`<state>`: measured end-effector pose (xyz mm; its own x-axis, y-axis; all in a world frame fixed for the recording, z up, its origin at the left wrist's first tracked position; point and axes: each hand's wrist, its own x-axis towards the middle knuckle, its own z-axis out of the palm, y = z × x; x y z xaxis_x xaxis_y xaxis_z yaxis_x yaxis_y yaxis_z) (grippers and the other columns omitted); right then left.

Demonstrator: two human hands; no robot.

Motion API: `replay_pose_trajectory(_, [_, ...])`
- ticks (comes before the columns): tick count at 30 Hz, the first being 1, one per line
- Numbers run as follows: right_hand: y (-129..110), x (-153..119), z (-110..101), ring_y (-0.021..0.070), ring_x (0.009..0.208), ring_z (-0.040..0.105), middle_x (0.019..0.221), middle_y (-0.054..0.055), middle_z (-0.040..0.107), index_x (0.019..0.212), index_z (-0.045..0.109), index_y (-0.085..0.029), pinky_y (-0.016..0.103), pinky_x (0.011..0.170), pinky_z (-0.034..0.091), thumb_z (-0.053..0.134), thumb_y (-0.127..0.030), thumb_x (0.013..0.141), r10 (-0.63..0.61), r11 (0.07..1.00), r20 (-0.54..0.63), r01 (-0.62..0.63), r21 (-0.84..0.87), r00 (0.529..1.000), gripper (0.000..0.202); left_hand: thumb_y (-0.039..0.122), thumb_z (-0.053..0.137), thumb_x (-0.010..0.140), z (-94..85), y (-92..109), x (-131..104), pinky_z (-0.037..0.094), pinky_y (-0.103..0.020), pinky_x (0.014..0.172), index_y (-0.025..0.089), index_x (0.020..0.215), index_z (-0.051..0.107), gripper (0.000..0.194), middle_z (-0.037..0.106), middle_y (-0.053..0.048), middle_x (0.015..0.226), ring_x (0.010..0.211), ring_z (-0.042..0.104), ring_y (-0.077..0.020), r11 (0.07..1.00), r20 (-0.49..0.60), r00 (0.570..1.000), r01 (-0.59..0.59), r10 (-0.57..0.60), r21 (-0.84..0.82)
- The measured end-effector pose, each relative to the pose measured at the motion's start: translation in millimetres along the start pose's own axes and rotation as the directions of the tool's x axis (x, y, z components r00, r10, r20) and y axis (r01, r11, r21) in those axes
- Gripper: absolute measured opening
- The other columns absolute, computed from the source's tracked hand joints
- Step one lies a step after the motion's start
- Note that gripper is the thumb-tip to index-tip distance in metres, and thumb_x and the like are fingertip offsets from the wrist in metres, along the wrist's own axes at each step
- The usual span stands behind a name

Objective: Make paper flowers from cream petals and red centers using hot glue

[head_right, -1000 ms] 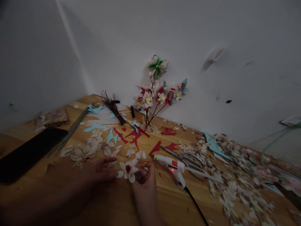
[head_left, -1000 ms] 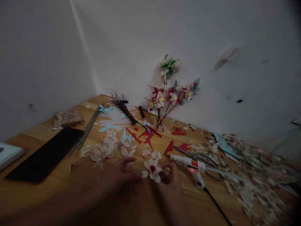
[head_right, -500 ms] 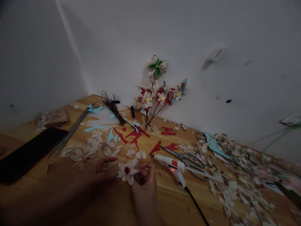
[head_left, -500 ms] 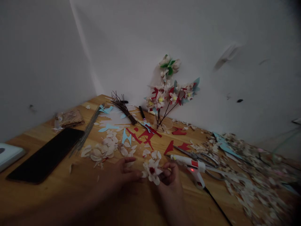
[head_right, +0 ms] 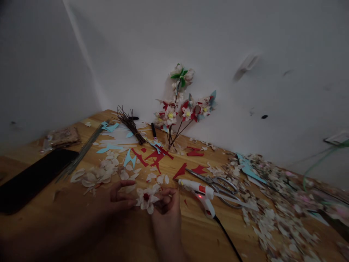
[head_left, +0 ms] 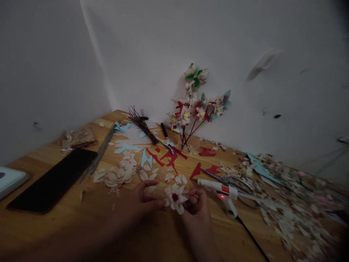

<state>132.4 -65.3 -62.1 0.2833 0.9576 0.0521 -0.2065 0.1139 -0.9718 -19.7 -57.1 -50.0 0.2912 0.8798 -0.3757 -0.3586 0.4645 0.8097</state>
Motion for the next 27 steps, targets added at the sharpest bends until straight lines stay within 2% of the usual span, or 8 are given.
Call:
replay_pose_trajectory(5, [-1.1,-0.7,-0.5,0.0107,0.049,0.056,0.053,-0.01,0.059,0.067,0.043,-0.025,0.018,0.047,0.042,0.073,-0.013,0.048,0.008,1.0,-0.006,-0.009,-0.025,1.0,0.038,0.022,0.081,0.056,0.3,0.1,-0.3,0.048,-0.026,0.047,0.017,0.11,0.041,0.068,0.071,-0.001,0.065,0.071,0.07,-0.0252,1.0,0.006,1.0,0.012,-0.012,-0.01])
replay_pose_trajectory(10, [1.5,-0.7,-0.8,0.0109,0.048,0.056,0.054,-0.01,0.06,0.069,0.042,-0.025,0.019,0.046,0.043,0.074,-0.014,0.049,0.002,1.0,0.012,-0.002,0.003,1.0,0.039,0.021,0.081,0.055,-0.1,-0.1,-0.2,0.05,-0.029,0.06,0.018,0.109,0.045,0.065,0.073,-0.002,0.068,0.076,0.07,-0.0248,1.0,-0.009,1.0,0.017,-0.017,-0.002])
replay_pose_trajectory(16, [2.4,-1.1,-0.8,0.0116,0.05,0.057,0.057,-0.008,0.062,0.07,0.041,-0.025,0.02,0.048,0.045,0.075,-0.014,0.049,-0.008,1.0,0.01,0.008,-0.012,1.0,0.041,0.022,0.08,0.058,-0.9,-0.3,-0.5,0.05,-0.029,0.059,0.017,0.11,0.045,0.063,0.075,-0.006,0.072,0.076,0.07,-0.0251,1.0,0.005,1.0,0.004,-0.004,0.024])
replay_pose_trajectory(22, [3.0,-4.1,-1.3,0.011,0.051,0.057,0.058,-0.009,0.06,0.072,0.041,-0.025,0.02,0.048,0.046,0.072,-0.012,0.052,-0.012,1.0,0.013,0.013,-0.017,1.0,0.039,0.026,0.082,0.054,-1.8,-0.6,0.6,0.051,-0.03,0.053,0.015,0.121,0.041,0.08,0.075,-0.012,0.084,0.085,0.069,-0.0325,0.999,0.008,0.999,0.031,-0.031,0.013])
replay_pose_trajectory(27, [1.5,-5.0,-0.7,0.0106,0.051,0.056,0.059,-0.009,0.061,0.072,0.041,-0.025,0.019,0.048,0.045,0.073,-0.013,0.052,0.002,0.999,0.025,-0.001,-0.046,1.0,0.04,0.025,0.083,0.053,-1.2,-1.4,0.8,0.052,-0.031,0.057,0.016,0.119,0.042,0.078,0.074,-0.007,0.073,0.082,0.07,-0.0301,1.0,-0.001,1.0,0.019,-0.019,0.012])
